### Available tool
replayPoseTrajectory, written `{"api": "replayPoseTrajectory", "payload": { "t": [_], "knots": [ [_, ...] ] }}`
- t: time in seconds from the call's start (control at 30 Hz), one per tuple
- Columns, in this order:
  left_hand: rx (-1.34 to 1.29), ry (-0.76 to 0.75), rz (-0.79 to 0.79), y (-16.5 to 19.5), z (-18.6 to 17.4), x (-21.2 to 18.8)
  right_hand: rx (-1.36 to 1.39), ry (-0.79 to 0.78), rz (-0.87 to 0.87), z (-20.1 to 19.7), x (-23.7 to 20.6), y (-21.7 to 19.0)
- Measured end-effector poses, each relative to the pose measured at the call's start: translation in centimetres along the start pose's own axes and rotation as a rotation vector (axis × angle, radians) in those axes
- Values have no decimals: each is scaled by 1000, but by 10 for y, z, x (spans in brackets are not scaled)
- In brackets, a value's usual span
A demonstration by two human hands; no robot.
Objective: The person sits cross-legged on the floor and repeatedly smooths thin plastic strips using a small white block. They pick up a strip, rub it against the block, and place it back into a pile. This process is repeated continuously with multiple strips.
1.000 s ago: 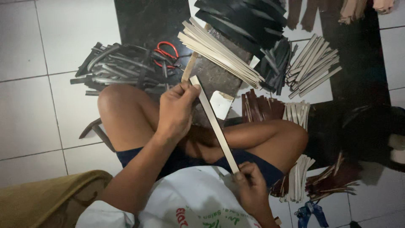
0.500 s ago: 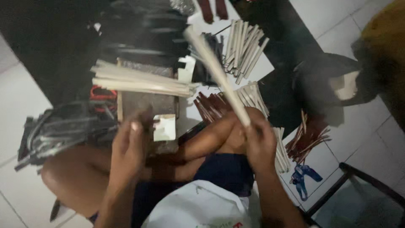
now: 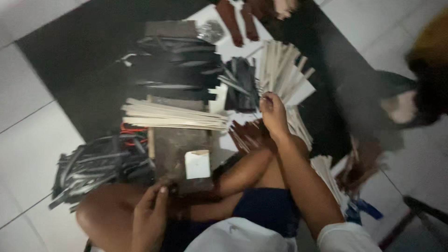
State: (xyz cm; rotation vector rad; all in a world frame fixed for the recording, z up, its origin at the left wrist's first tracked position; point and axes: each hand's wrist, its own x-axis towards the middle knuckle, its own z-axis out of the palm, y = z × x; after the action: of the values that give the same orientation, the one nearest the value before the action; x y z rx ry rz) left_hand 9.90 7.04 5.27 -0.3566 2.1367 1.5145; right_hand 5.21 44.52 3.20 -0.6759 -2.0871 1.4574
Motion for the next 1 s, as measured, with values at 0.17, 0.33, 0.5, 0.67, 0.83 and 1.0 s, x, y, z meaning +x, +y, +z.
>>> {"api": "replayPoseTrajectory", "payload": {
  "t": [0.17, 0.33, 0.5, 0.67, 0.83, 1.0],
  "knots": [
    [-9, 7, 136, -3, -4, 9, -368, -164, -578, 70, 15, -66],
    [51, 30, 369, 3, -15, 6, -590, -241, -786, 130, 22, -99],
    [94, 28, 209, 1, -32, 6, -598, -208, -756, 144, 19, -90],
    [187, 78, 348, -3, -34, 14, -708, -158, -938, 131, -4, -79],
    [171, 327, 203, -6, -36, 24, -707, -363, -1090, 94, -102, -76],
    [-129, 195, 240, -18, -53, 56, -663, -499, -1009, 76, -168, -73]
  ]
}}
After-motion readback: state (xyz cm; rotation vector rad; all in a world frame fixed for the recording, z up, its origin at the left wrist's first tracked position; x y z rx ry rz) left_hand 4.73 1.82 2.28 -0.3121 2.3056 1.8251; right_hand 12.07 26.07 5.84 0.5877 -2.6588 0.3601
